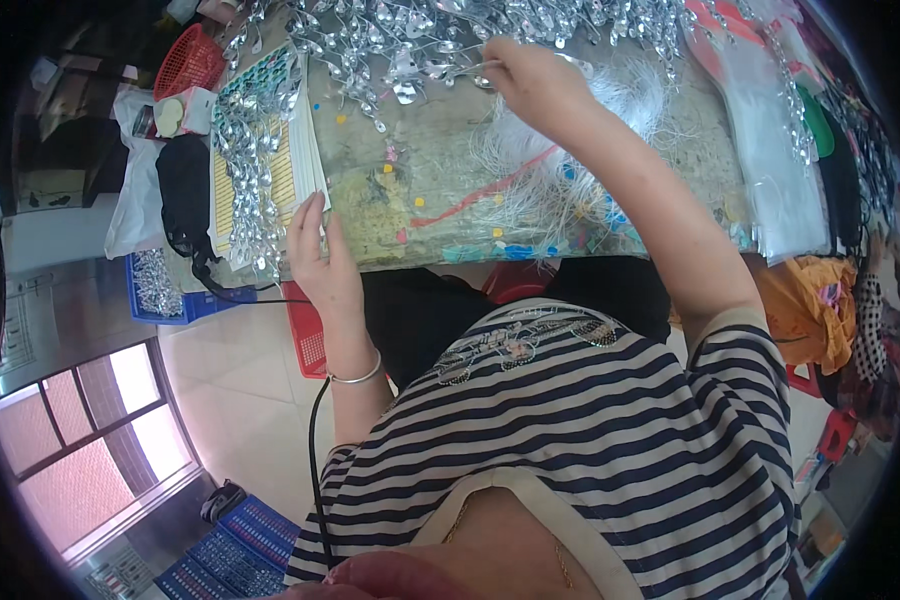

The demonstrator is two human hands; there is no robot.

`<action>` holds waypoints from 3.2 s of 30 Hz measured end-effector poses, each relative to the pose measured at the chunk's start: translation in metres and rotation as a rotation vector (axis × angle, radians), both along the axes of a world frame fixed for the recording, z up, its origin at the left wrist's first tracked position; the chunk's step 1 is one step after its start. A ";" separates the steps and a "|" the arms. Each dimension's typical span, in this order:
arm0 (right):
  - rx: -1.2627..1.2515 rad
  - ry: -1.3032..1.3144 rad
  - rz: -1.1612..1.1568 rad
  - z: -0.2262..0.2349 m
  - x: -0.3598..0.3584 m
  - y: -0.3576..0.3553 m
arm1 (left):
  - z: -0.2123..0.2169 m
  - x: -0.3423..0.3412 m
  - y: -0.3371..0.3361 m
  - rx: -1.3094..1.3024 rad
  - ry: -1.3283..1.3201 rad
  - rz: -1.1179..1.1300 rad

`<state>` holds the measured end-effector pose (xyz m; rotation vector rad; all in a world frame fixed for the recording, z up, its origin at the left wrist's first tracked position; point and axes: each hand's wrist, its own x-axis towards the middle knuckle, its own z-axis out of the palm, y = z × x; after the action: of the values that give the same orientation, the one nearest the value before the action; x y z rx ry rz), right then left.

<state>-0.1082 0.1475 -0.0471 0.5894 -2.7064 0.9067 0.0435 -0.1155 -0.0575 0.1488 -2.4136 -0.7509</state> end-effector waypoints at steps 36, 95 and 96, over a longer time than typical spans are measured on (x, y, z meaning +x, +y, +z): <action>0.073 0.061 0.106 -0.065 0.016 -0.043 | 0.007 0.046 0.047 1.240 -0.635 -0.394; -0.600 -0.322 0.316 0.044 0.124 -0.014 | 0.040 0.023 0.074 1.239 -0.387 -0.435; -0.642 -0.466 0.305 0.053 0.126 -0.015 | 0.040 0.025 0.077 1.216 -0.389 -0.435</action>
<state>0.0181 0.1329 0.0056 0.7146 -2.4662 2.1027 0.0688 -0.0389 -0.0178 0.2560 -1.9586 -2.4881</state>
